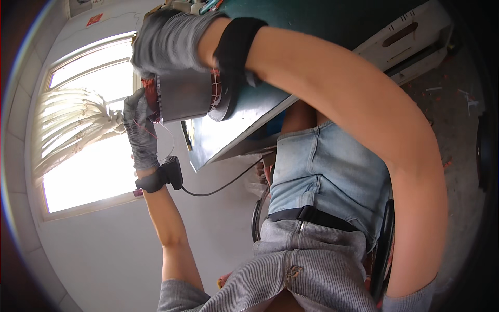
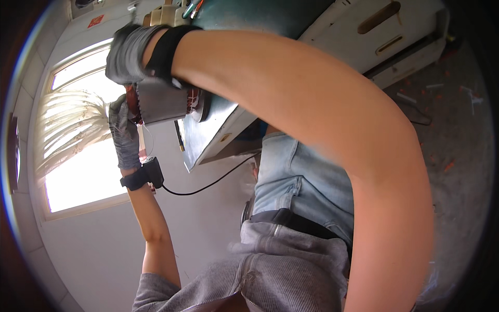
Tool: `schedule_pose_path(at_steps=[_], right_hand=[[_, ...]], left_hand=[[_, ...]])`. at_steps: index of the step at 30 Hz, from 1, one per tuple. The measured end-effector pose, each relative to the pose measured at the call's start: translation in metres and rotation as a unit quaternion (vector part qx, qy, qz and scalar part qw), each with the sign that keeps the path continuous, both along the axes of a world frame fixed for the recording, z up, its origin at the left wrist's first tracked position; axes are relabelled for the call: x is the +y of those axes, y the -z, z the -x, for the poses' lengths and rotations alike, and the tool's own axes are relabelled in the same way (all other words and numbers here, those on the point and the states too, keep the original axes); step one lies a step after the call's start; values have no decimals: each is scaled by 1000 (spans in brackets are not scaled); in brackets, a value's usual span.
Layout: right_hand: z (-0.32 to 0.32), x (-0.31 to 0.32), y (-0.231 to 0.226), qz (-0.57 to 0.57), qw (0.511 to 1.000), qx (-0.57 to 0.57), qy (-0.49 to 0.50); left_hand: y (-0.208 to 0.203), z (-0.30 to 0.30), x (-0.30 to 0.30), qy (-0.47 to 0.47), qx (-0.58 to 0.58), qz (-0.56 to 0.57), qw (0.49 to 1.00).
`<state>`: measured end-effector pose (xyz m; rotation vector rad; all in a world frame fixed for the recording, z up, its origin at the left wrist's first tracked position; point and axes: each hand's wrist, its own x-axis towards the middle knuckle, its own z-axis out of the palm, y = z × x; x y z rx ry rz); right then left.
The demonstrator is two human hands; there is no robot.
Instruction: The person hammers a stator, uses a metal rod to press copper wire coils into slots, and inserts paper insulation strips. They then thread wire through the stator, pulling it tight and wrapping it around the coils before inserting more paper strips.
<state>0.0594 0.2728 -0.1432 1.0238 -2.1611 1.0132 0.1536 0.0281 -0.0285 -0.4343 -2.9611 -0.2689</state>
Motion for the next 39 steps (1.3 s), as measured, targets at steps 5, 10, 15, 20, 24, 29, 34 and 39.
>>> schedule_pose_path(at_steps=[5,10,15,20,24,29,34,39], right_hand=[[32,-43,-19,106,993,44,-25],[32,-45,-2,44,999,-23,16],[14,-34,-1,41,998,-46,28],[6,-40,9,148,982,-116,9],[11,-58,16,250,954,-153,-69],[21,-65,17,173,985,-22,10],[14,-70,19,301,947,-94,-60],[10,-73,19,228,973,3,42]], left_hand=[[2,1,0,-23,-21,-131,991],[3,1,5,2,-5,-81,997],[4,0,15,42,19,-22,999],[4,0,24,-19,6,-69,997],[8,0,28,-5,32,-57,998],[10,-2,28,-59,19,-137,989],[8,0,24,-82,3,-177,981],[7,2,18,-84,-1,-199,976]])
